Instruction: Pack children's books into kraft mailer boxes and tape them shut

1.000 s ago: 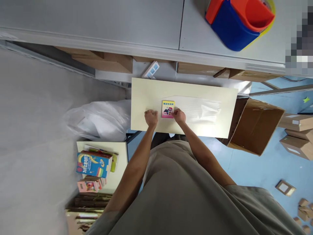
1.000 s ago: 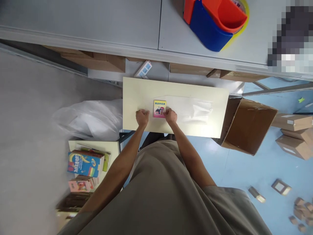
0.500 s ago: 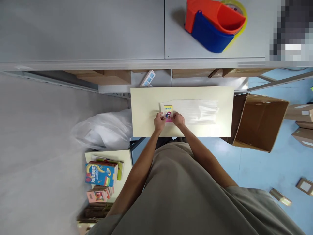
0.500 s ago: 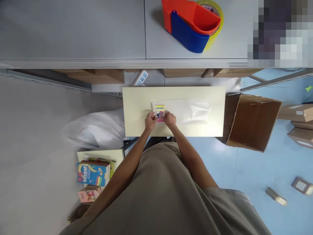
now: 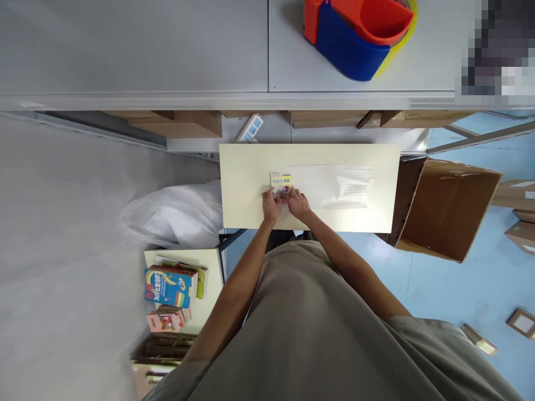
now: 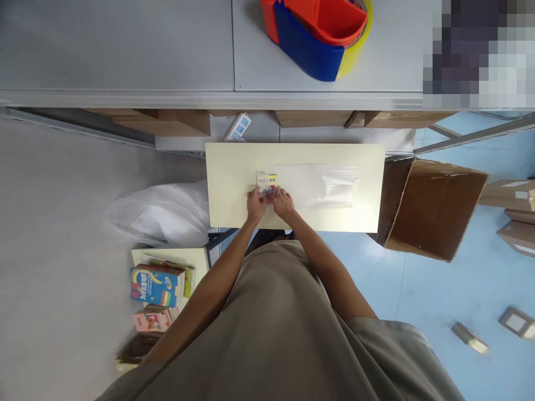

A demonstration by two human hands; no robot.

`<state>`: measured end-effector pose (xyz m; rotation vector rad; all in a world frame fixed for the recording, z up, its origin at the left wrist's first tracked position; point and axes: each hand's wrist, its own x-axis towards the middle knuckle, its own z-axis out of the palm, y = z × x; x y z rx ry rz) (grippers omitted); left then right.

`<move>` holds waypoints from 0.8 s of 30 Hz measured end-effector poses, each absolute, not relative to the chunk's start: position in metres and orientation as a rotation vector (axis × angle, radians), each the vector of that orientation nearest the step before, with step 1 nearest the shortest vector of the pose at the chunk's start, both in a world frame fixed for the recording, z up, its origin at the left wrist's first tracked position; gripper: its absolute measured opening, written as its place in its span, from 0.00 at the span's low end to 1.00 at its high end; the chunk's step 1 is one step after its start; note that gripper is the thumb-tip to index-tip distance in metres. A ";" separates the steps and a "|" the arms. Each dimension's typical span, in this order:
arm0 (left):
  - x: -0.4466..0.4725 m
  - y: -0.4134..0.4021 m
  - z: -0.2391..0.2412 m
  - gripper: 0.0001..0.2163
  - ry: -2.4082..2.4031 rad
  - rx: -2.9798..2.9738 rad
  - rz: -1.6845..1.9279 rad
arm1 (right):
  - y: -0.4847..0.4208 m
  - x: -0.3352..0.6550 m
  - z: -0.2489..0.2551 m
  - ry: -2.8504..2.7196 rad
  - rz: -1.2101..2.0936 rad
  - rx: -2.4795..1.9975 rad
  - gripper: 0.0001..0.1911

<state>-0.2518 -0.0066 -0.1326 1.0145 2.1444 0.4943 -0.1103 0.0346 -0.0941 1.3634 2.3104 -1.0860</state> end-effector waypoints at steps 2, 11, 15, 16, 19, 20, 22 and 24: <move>-0.254 -0.003 -0.131 0.21 2.247 0.945 0.420 | 0.032 -0.113 -0.095 2.297 -1.063 1.359 0.31; -0.251 0.019 -0.113 0.08 2.239 0.913 0.191 | 0.036 -0.112 -0.094 2.149 -1.230 1.519 0.26; -0.227 0.014 -0.104 0.09 2.188 1.009 0.374 | 0.047 -0.094 -0.096 2.115 -1.524 1.672 0.21; -0.219 0.014 -0.103 0.08 2.165 1.038 0.406 | 0.050 -0.087 -0.096 2.108 -1.603 1.700 0.21; -0.191 0.014 -0.105 0.07 2.104 1.121 0.456 | 0.056 -0.064 -0.097 2.044 -1.770 1.782 0.19; -0.182 0.015 -0.107 0.08 2.089 1.140 0.463 | 0.057 -0.057 -0.098 2.011 -1.770 1.816 0.17; -0.165 0.018 -0.112 0.08 2.068 1.173 0.467 | 0.060 -0.043 -0.100 1.947 -1.695 1.880 0.14; -0.151 0.019 -0.119 0.09 2.048 1.203 0.444 | 0.063 -0.033 -0.104 1.901 -1.608 1.921 0.14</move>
